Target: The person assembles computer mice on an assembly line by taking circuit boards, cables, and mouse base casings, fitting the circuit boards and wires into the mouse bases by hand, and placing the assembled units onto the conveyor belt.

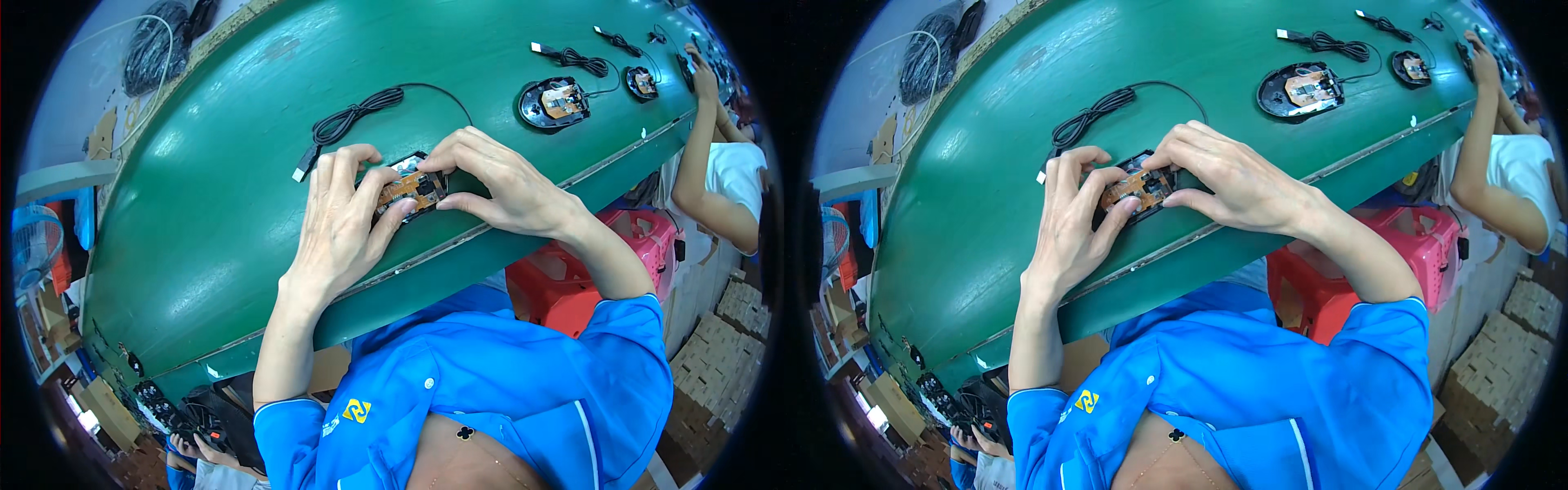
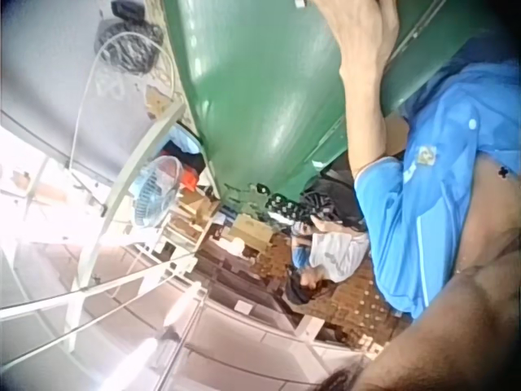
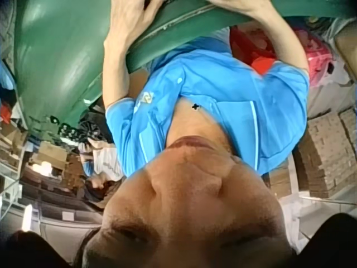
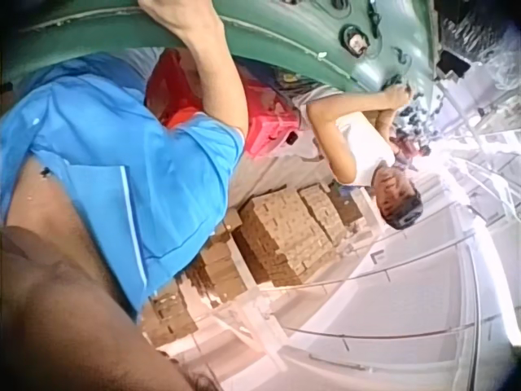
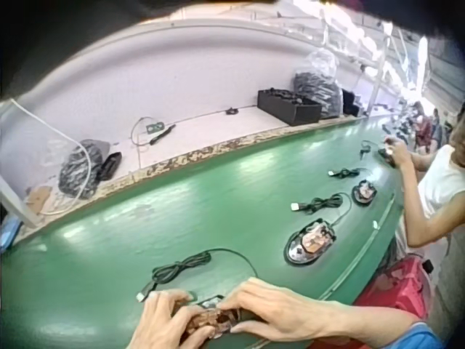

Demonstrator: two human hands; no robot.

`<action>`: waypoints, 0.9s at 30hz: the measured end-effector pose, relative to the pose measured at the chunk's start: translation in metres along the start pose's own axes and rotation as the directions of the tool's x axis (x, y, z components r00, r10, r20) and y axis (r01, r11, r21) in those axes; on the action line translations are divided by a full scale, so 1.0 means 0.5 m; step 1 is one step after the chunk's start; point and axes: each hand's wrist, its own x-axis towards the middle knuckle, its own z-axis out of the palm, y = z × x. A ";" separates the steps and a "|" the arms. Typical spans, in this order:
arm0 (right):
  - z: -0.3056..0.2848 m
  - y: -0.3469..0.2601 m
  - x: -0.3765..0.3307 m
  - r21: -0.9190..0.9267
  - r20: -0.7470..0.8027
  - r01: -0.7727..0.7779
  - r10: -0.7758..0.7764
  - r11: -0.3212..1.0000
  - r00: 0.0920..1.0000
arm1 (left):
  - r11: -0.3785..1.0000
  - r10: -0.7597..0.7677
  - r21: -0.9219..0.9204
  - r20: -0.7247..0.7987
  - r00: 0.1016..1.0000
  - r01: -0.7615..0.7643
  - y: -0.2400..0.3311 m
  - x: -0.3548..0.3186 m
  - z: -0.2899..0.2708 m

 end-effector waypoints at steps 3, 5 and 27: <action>-0.006 -0.003 0.003 0.008 0.007 -0.029 0.029 1.000 1.000 | 0.999 -0.015 -0.036 0.017 1.000 0.015 -0.006 0.003 0.003; -0.011 -0.009 0.008 0.018 0.022 -0.069 0.068 0.997 0.997 | 0.997 -0.024 -0.070 0.020 1.000 0.026 -0.012 0.005 0.003; -0.013 -0.005 0.009 -0.018 -0.015 -0.097 0.096 0.995 0.995 | 0.985 -0.018 -0.169 -0.008 1.000 0.016 -0.024 0.016 0.017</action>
